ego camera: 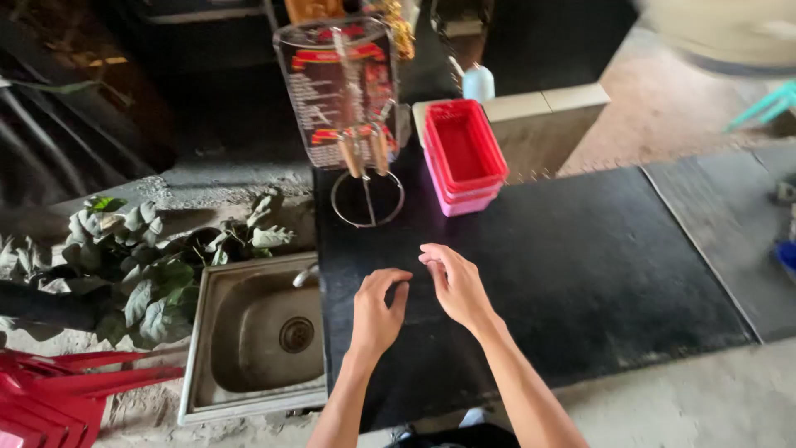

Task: Cleaning bottle openers, wiping the bar counter, and rinsing a cleaning cloth in a sink.

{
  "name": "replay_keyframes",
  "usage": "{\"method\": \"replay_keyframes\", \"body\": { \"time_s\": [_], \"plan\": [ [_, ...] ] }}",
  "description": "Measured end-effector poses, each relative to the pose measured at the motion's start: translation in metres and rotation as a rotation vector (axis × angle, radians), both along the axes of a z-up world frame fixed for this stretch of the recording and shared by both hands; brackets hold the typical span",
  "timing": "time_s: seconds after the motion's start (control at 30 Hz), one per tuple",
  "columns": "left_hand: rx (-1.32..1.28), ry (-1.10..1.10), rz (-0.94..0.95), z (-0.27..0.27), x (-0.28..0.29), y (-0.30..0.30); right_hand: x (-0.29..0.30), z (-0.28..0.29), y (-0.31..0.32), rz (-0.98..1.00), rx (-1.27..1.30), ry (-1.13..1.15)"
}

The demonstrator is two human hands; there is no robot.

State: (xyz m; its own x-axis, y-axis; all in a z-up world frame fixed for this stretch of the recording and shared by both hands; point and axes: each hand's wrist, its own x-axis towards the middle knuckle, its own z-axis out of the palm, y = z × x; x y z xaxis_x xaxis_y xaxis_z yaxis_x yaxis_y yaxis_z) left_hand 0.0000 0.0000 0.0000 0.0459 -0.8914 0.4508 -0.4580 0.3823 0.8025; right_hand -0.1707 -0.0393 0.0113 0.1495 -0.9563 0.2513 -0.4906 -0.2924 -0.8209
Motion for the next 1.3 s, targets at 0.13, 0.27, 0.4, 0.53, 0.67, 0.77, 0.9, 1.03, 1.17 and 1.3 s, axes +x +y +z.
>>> {"method": "replay_keyframes", "body": {
  "time_s": [0.13,0.27,0.4,0.53,0.67,0.77,0.9,1.03,1.17,1.3],
  "plan": [
    [0.041,-0.007,-0.023,0.007,-0.031,0.005,-0.038,-0.024,0.009,-0.011,-0.101,-0.028],
    [-0.008,-0.044,-0.014,0.011,-0.072,0.008,-0.079,-0.023,0.016,-0.004,-0.149,-0.082],
    [-0.038,-0.024,-0.019,0.019,-0.134,0.009,-0.141,-0.012,0.021,-0.030,-0.209,-0.088],
    [-0.026,0.011,-0.062,0.022,-0.208,0.014,-0.218,-0.011,0.029,-0.093,-0.161,-0.080],
    [0.039,0.057,-0.171,0.017,-0.291,0.013,-0.299,-0.011,0.047,-0.183,-0.118,-0.065],
    [0.100,0.079,-0.251,0.014,-0.352,0.010,-0.354,-0.020,0.059,-0.244,-0.085,-0.089],
    [0.100,0.071,-0.402,0.012,-0.424,0.000,-0.421,-0.025,0.068,-0.339,-0.099,-0.086],
    [0.125,0.041,-0.502,0.006,-0.483,-0.024,-0.482,-0.031,0.062,-0.424,-0.114,-0.088],
    [0.173,-0.012,-0.590,0.000,-0.539,-0.061,-0.541,-0.026,0.048,-0.476,-0.155,-0.019],
    [0.058,-0.015,-0.709,-0.010,-0.598,-0.110,-0.602,-0.016,0.026,-0.506,-0.245,0.006]
  ]
}}
